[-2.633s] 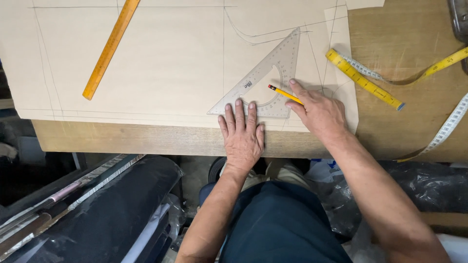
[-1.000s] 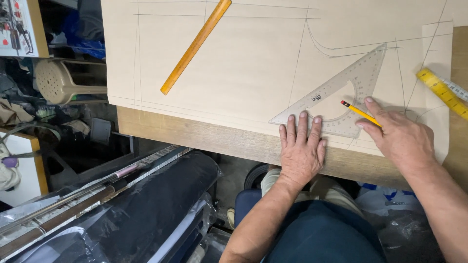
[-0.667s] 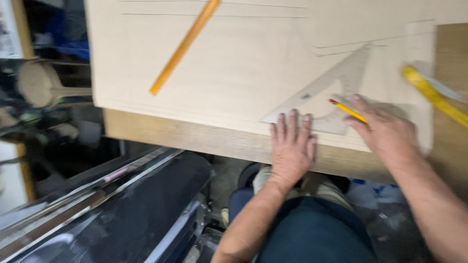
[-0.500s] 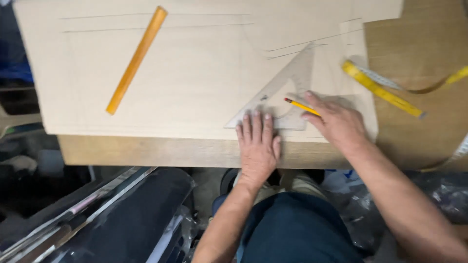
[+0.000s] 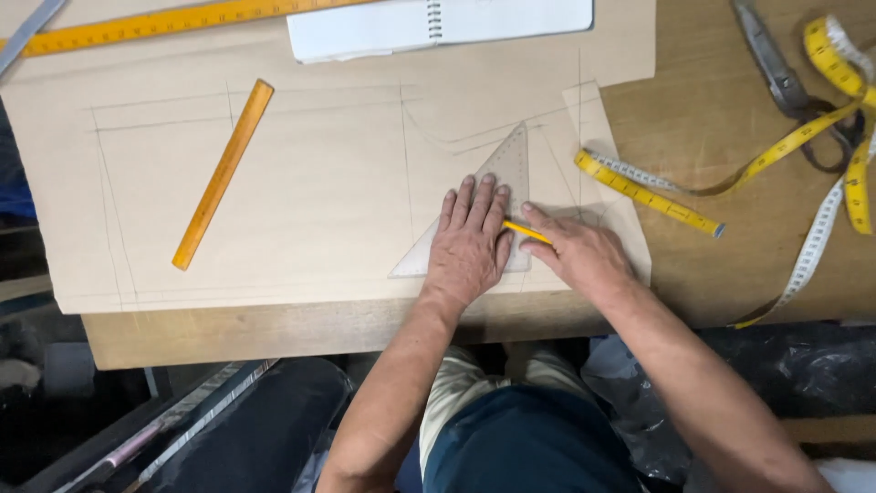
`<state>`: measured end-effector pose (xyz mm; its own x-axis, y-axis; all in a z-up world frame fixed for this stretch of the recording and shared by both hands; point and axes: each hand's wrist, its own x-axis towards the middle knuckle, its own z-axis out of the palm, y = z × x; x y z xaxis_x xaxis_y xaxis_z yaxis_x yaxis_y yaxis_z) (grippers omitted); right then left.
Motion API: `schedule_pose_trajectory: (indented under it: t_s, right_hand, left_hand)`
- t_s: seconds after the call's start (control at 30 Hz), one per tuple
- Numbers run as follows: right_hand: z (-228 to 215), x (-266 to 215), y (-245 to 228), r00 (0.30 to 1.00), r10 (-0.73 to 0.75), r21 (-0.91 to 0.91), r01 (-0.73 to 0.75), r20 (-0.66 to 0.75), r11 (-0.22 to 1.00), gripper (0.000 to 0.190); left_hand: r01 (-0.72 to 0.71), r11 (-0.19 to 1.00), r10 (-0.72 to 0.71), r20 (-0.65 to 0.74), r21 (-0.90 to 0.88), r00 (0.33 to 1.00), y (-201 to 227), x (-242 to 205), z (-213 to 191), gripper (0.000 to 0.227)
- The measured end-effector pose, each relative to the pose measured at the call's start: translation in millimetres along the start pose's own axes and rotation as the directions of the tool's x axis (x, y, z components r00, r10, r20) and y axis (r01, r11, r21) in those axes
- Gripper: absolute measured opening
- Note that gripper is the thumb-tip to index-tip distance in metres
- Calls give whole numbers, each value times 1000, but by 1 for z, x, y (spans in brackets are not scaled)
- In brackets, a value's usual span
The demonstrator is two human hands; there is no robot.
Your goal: The person draws lines and curves on a large sheet of paper using a pencil, ruler, set square, and measuring tape. They measure sections, mark points, and connect them to create a pattern layout on the work surface.
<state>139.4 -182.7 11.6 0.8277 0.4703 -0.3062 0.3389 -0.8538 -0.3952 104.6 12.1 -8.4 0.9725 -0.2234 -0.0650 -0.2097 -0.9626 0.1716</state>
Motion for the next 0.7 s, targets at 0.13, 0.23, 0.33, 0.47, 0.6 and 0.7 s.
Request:
schedule_pose_trajectory:
  t_s: [0.13,0.23,0.33,0.47,0.6,0.7]
  right_hand:
    - [-15,1,-5,993,54,12,-55,102,998,66]
    - [-54,-11,-17,923,279,35,-299,266,954,57]
    - [-23,-19,21,917,397,123,-399,41,909,37]
    - [-24,-13,28,916,400,537,-317,-41,781,63]
    - [-54,3,-14,933,338,711,-155,-123,686,40]
    - [-44,14,-17,941,247,770,21,-230,637,30]
  left_hand:
    - [8,1000,-8,66,12,998,2,1,-4,70]
    - [19,1000,-20,118,14,993,2,2,-4,69]
    - [25,999,-31,208,30,978,4,3,-10,70]
    - [26,999,-37,312,40,949,5,8,-21,73]
    - [25,999,-42,418,46,908,8,12,-35,83]
    - [16,998,-42,470,59,882,9,15,-44,86]
